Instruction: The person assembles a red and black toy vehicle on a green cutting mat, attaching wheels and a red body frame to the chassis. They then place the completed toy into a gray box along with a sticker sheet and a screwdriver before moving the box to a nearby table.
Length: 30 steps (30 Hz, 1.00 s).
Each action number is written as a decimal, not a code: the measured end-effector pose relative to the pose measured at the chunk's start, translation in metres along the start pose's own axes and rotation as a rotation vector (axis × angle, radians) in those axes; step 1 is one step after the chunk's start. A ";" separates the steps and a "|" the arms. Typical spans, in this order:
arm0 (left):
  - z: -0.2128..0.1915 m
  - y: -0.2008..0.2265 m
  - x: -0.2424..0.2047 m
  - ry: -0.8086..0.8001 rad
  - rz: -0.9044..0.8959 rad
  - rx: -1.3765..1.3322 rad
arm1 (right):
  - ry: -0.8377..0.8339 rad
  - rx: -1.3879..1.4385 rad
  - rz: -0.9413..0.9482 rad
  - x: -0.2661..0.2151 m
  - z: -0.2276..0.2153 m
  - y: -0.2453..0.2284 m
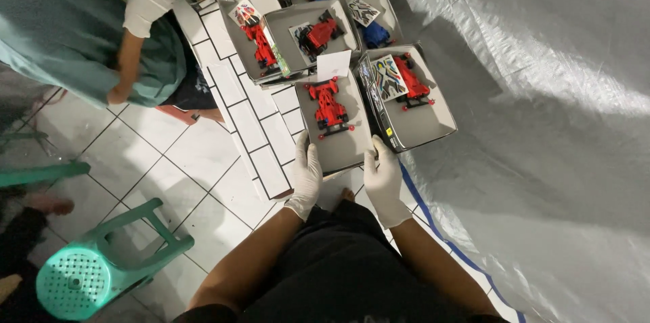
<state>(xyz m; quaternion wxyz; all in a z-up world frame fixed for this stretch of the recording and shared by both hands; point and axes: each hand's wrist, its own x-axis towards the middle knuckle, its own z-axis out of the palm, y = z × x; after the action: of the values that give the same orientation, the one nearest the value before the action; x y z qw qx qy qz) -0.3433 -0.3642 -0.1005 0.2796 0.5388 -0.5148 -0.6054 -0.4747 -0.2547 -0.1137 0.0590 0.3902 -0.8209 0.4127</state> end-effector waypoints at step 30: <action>0.017 -0.022 0.000 -0.108 -0.090 -0.253 | -0.331 -0.523 -0.575 0.203 0.123 0.036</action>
<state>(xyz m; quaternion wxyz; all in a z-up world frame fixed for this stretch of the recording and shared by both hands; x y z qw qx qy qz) -0.3547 -0.3521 -0.1231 0.2897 0.4885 -0.4238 -0.7056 -0.6113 -0.4512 -0.1316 0.1360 0.6363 -0.7541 0.0889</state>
